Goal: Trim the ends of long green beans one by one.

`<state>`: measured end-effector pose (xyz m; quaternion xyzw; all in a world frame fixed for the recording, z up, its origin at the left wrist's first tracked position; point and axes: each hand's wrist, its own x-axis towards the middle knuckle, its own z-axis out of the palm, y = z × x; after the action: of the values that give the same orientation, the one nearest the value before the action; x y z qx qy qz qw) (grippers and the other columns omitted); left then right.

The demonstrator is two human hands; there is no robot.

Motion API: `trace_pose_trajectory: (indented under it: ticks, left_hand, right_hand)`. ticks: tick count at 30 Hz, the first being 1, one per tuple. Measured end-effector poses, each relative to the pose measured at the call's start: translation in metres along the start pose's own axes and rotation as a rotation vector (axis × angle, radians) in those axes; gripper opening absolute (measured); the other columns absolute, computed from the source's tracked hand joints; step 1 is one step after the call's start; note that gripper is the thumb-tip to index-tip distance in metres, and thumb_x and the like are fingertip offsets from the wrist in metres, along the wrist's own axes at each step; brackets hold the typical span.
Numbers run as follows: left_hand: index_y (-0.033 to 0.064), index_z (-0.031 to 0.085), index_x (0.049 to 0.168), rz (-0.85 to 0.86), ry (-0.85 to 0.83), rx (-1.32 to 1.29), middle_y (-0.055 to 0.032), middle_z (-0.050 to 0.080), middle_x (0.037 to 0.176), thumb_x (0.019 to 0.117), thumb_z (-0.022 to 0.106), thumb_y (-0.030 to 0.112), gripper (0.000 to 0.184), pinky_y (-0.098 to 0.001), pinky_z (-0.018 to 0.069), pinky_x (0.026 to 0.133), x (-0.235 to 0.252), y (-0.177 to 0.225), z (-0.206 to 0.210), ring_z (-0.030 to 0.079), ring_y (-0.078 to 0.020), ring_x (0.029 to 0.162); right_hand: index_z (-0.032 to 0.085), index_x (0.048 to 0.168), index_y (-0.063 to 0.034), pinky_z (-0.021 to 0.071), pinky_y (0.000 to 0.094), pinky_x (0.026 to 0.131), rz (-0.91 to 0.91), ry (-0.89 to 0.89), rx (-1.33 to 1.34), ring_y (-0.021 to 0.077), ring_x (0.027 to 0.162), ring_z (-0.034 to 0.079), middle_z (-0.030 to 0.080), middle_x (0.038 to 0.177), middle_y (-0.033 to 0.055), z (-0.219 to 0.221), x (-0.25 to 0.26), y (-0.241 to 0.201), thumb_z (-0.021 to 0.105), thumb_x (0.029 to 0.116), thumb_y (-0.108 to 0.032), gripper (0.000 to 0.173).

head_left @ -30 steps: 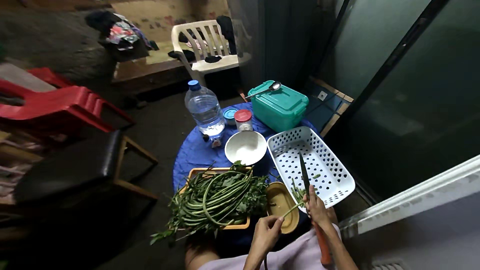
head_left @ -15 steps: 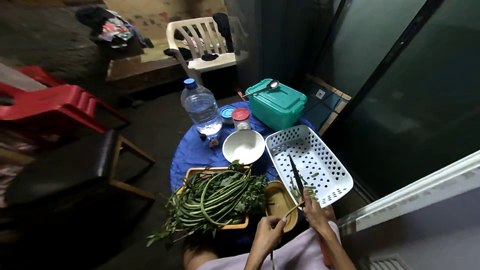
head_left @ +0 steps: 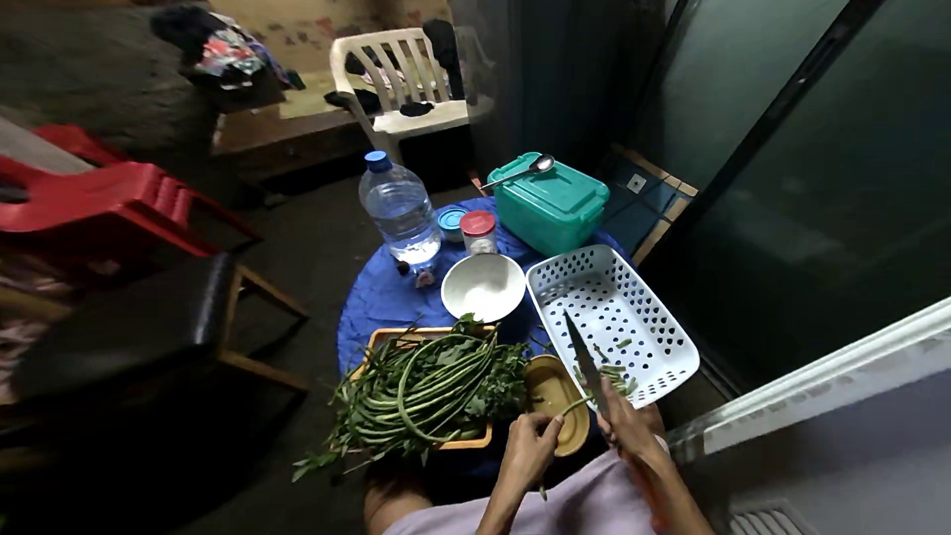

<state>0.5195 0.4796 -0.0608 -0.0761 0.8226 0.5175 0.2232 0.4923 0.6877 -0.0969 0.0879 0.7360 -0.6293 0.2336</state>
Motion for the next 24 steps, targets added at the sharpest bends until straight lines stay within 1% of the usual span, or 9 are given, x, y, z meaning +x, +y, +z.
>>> trace_pose_trajectory:
  ticks: [2,4,6,10,14,17,18,22,24]
  left_hand:
    - [0.0055,0.075,0.102,0.007,-0.028,-0.049,0.0004,0.064,0.072,0.1054,0.057,0.026,0.027,-0.0261,0.0500,0.057,0.003,0.004,0.003,0.056,-0.0073,0.056]
    - [0.0052,0.075,0.102,0.001,-0.032,-0.065,0.0005,0.064,0.071,0.1057,0.057,0.026,0.028,-0.0258,0.0497,0.056,0.002,0.005,0.006,0.056,-0.0070,0.055]
    - [0.0056,0.075,0.101,0.001,-0.023,-0.044,-0.0001,0.065,0.072,0.1052,0.057,0.028,0.029,-0.0279,0.0513,0.059,-0.001,0.003,0.008,0.058,-0.0078,0.058]
    - [0.0062,0.076,0.096,0.010,-0.006,0.024,-0.0025,0.067,0.075,0.1030,0.060,0.031,0.030,-0.0343,0.0522,0.067,-0.006,-0.001,0.010,0.061,-0.0115,0.065]
    - [0.0051,0.076,0.095,0.002,0.021,0.064,-0.0046,0.068,0.077,0.1021,0.062,0.030,0.029,-0.0365,0.0520,0.069,-0.008,0.001,0.013,0.062,-0.0140,0.067]
    - [0.0044,0.075,0.093,-0.007,0.039,0.088,-0.0058,0.068,0.077,0.1026,0.061,0.030,0.031,-0.0374,0.0526,0.071,-0.001,0.001,0.011,0.063,-0.0152,0.069]
    - [0.0042,0.075,0.092,-0.010,0.034,0.093,-0.0058,0.067,0.077,0.1030,0.060,0.031,0.032,-0.0371,0.0522,0.071,0.003,0.002,0.011,0.062,-0.0152,0.068]
    - [0.0047,0.074,0.091,0.035,-0.005,0.039,-0.0033,0.066,0.074,0.1032,0.060,0.031,0.032,-0.0340,0.0516,0.068,0.019,0.006,0.018,0.061,-0.0122,0.065]
    - [0.0059,0.075,0.092,0.061,-0.030,-0.026,-0.0009,0.066,0.073,0.1032,0.060,0.032,0.032,-0.0316,0.0524,0.066,0.024,0.006,0.021,0.060,-0.0094,0.063]
  right_hand:
    - [0.062,0.128,-0.0093,0.0410,0.0285,0.046,-0.022,-0.033,-0.023,0.0087,0.046,0.041,0.045,0.059,-0.0042,0.005,-0.001,0.003,0.018,0.1086,-0.055,0.067]
    - [0.061,0.098,-0.0063,0.0425,0.0306,0.049,-0.006,-0.007,-0.113,0.0111,0.048,0.043,0.045,0.060,-0.0019,0.008,0.001,0.004,0.018,0.1086,-0.056,0.067]
    - [0.060,0.087,-0.0048,0.0441,0.0345,0.053,0.007,0.032,-0.211,0.0141,0.051,0.045,0.046,0.061,0.0003,0.009,0.004,0.002,0.017,0.1085,-0.057,0.071]
    - [0.066,0.097,0.0001,0.0484,0.0406,0.061,0.060,0.162,-0.233,0.0195,0.058,0.051,0.052,0.068,0.0068,0.012,0.009,-0.003,0.016,0.1096,-0.055,0.075]
    - [0.063,0.100,-0.0028,0.0448,0.0362,0.054,0.103,0.245,-0.115,0.0159,0.052,0.047,0.048,0.063,0.0028,0.006,0.022,0.004,0.013,0.1088,-0.056,0.074]
    - [0.053,0.144,-0.0078,0.0466,0.0378,0.055,0.123,0.204,-0.109,0.0177,0.055,0.048,0.051,0.068,0.0044,-0.003,0.013,-0.004,0.016,0.1095,-0.054,0.069]
    - [0.048,0.148,-0.0067,0.0475,0.0378,0.055,0.119,0.190,-0.119,0.0179,0.054,0.049,0.052,0.068,0.0051,-0.003,0.008,-0.007,0.016,0.1097,-0.054,0.069]
    - [0.059,0.136,-0.0080,0.0445,0.0308,0.048,0.017,0.055,-0.034,0.0108,0.047,0.044,0.047,0.060,-0.0022,0.005,-0.003,-0.004,0.016,0.1103,-0.051,0.066]
    - [0.064,0.117,-0.0089,0.0429,0.0293,0.048,-0.023,0.033,-0.041,0.0089,0.046,0.042,0.045,0.059,-0.0045,0.009,-0.002,0.002,0.017,0.1093,-0.054,0.066]
